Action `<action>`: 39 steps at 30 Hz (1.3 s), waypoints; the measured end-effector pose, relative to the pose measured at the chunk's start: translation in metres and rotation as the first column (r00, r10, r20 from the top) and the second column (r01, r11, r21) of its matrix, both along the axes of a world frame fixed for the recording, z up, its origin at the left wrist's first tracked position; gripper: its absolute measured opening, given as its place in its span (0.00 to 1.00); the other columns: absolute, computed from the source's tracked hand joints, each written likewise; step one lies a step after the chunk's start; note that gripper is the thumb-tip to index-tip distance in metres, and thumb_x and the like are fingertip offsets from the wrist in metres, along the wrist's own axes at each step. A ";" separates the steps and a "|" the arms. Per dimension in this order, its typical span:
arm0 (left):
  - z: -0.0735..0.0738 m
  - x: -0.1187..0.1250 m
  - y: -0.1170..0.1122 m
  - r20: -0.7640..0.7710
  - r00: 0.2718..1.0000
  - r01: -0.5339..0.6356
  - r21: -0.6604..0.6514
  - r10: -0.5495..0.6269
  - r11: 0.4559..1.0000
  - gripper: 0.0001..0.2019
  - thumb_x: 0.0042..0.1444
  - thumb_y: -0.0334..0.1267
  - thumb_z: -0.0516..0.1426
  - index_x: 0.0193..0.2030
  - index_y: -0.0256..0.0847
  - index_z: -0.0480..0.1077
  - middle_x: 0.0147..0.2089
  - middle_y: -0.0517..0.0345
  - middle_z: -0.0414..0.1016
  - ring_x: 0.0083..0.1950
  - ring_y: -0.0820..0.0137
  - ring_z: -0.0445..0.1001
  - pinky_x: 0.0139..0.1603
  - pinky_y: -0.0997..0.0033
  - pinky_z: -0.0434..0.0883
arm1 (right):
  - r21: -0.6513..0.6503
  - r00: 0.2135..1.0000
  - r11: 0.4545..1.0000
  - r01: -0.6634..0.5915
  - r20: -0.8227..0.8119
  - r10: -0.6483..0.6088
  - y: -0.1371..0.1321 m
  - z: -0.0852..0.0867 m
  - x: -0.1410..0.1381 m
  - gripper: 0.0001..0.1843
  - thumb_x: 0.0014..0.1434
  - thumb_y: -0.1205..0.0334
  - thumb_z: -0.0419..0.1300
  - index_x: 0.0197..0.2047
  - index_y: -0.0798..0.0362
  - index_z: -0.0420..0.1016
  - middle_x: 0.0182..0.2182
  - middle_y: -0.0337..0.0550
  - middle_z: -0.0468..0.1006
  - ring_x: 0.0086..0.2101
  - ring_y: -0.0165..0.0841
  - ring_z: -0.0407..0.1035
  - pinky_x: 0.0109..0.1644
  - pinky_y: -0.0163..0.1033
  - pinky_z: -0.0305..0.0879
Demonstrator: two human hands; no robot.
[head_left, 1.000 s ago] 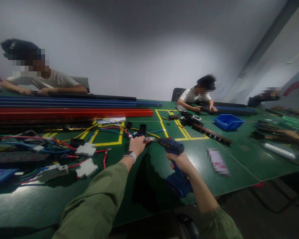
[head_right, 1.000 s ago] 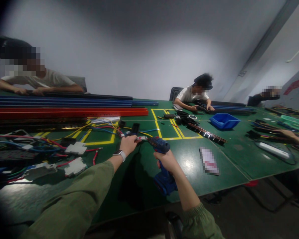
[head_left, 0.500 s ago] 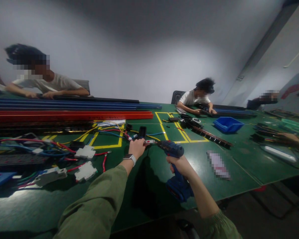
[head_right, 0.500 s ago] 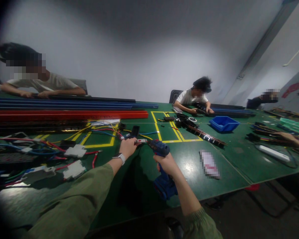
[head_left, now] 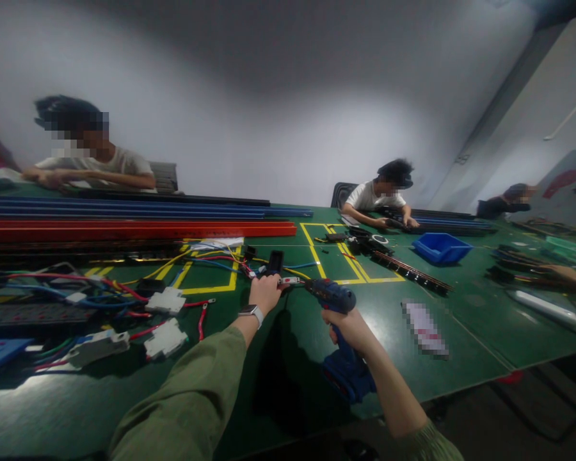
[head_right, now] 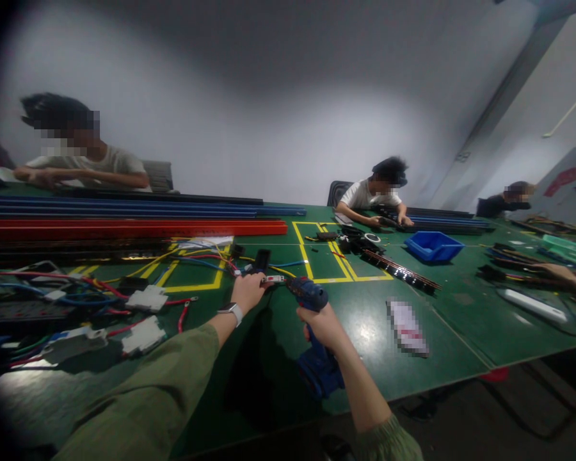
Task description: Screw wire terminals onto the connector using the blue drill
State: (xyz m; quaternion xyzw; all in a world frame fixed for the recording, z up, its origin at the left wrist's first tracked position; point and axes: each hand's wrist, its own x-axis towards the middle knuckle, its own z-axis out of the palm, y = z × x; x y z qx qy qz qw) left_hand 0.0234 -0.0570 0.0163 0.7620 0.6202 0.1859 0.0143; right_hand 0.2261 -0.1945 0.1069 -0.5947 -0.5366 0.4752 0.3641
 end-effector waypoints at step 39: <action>-0.006 0.000 0.004 -0.006 1.000 -0.005 0.026 0.005 1.000 0.23 0.60 0.57 0.44 0.42 0.42 0.70 0.41 0.47 0.76 0.46 0.59 0.72 0.47 0.60 0.57 | 0.014 1.000 1.000 0.021 -0.006 -0.021 0.000 -0.002 0.001 0.07 0.48 0.62 0.57 0.24 0.52 0.62 0.10 0.31 0.62 0.13 0.27 0.60 0.18 0.32 0.55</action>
